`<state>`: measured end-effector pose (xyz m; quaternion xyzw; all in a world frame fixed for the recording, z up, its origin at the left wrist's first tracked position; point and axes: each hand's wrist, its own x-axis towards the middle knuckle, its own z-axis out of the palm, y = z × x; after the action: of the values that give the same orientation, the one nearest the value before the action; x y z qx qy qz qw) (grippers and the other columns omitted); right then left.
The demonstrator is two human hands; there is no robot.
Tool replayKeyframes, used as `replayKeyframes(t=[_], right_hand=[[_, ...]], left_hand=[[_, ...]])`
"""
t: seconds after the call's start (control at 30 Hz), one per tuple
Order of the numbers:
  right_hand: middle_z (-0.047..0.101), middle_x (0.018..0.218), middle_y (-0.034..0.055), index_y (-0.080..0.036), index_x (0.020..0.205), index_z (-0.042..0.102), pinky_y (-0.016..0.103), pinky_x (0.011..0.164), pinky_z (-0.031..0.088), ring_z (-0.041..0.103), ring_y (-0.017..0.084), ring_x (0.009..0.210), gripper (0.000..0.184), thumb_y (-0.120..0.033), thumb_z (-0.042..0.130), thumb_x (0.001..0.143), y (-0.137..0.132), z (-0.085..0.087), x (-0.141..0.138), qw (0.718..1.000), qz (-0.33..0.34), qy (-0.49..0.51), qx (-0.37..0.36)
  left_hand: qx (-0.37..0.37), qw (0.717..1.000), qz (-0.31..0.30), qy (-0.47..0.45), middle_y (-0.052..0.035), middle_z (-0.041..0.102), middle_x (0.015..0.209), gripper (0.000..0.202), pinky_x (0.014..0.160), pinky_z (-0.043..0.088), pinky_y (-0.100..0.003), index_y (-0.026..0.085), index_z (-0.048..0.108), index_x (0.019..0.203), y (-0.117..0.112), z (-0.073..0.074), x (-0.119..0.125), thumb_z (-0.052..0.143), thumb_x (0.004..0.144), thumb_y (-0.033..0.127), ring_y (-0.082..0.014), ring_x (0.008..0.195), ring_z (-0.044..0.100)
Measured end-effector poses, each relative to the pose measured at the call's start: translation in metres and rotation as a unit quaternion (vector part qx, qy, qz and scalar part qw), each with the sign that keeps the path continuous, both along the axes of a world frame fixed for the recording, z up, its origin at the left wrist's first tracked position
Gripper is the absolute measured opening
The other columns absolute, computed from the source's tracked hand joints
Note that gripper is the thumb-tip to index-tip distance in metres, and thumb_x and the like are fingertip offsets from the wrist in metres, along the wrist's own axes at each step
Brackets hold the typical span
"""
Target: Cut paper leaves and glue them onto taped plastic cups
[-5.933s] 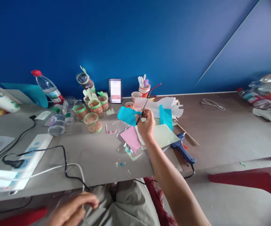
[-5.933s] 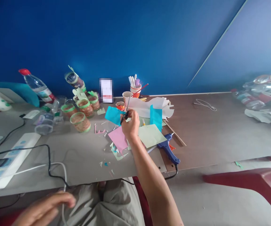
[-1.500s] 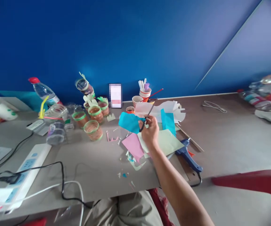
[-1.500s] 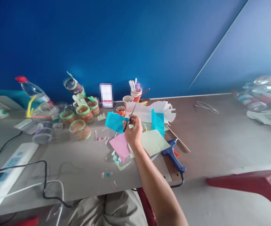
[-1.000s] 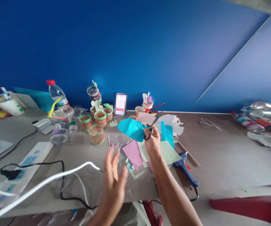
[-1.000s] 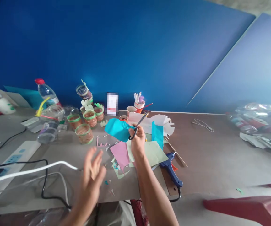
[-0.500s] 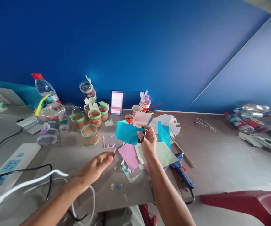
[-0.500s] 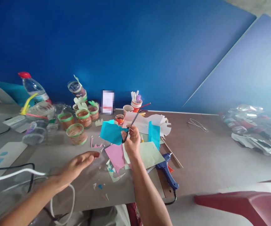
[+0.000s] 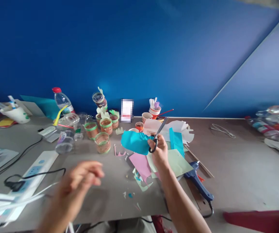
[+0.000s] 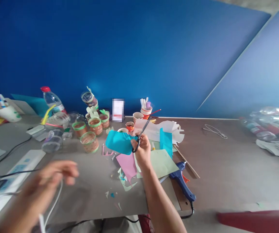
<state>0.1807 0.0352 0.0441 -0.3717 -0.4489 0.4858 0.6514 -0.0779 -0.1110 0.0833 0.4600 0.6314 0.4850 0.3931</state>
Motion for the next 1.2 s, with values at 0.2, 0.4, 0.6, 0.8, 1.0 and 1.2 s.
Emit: replayKeyframes(t=[0.2,0.4,0.6,0.8,1.0,1.2], right_hand=[[0.048,0.066,-0.0057,-0.023,0.091,0.056,0.023,0.051,0.032,0.038,0.009,0.055,0.033,-0.033,0.073,0.065,0.007,-0.007,0.002,0.999,0.037,0.005,-0.011],[0.046,0.067,-0.0057,-0.022,0.090,0.056,0.022,0.050,0.032,0.036,0.009,0.055,0.032,-0.035,0.073,0.067,0.008,-0.006,0.003,0.998,0.045,-0.045,-0.012],[0.048,0.067,-0.0054,-0.022,0.094,0.057,0.022,0.051,0.034,0.039,0.009,0.056,0.033,-0.033,0.072,0.068,0.011,-0.010,0.002,0.995,0.055,-0.087,0.001],[0.055,0.071,-0.0028,-0.020,0.096,0.056,0.025,0.061,0.040,0.049,0.012,0.064,0.029,-0.035,0.066,0.074,0.005,-0.006,-0.001,0.995,0.046,-0.084,0.025],[0.055,0.077,-0.0002,-0.019,0.093,0.056,0.027,0.067,0.040,0.050,0.015,0.072,0.029,-0.044,0.061,0.079,-0.008,0.000,-0.002,0.978,0.032,-0.204,0.028],[0.056,0.078,-0.0012,-0.020,0.093,0.057,0.029,0.072,0.039,0.049,0.016,0.075,0.020,-0.036,0.057,0.080,-0.015,-0.005,-0.010,0.926,0.038,-0.374,0.036]], left_hand=[[0.002,0.963,-0.172,-0.208,-0.0065,0.065,0.075,0.065,0.060,0.045,-0.029,0.019,0.068,0.102,0.060,-0.053,0.103,0.069,0.062,0.070,-0.0176,0.065,0.056],[-0.050,0.938,-0.141,-0.312,-0.0034,0.059,0.057,0.043,0.059,0.044,-0.025,0.016,0.060,0.061,0.096,-0.035,0.108,0.073,0.068,0.056,-0.0127,0.057,0.054],[-0.049,0.915,-0.033,-0.399,0.0017,0.059,0.052,0.037,0.049,0.042,-0.022,0.016,0.062,0.069,0.105,-0.041,0.121,0.079,0.063,0.048,-0.0096,0.047,0.052],[-0.029,0.883,0.008,-0.468,-0.0060,0.071,0.067,0.037,0.063,0.056,-0.028,0.011,0.065,0.084,0.116,-0.049,0.110,0.081,0.063,0.036,-0.0166,0.060,0.067],[-0.005,0.868,0.030,-0.496,-0.0075,0.074,0.070,0.033,0.064,0.059,-0.032,0.011,0.064,0.083,0.119,-0.046,0.108,0.081,0.063,0.031,-0.0200,0.062,0.070],[0.028,0.869,0.059,-0.491,-0.0082,0.074,0.072,0.035,0.067,0.060,-0.035,0.013,0.065,0.072,0.122,-0.033,0.119,0.084,0.056,0.036,-0.0232,0.066,0.072]])
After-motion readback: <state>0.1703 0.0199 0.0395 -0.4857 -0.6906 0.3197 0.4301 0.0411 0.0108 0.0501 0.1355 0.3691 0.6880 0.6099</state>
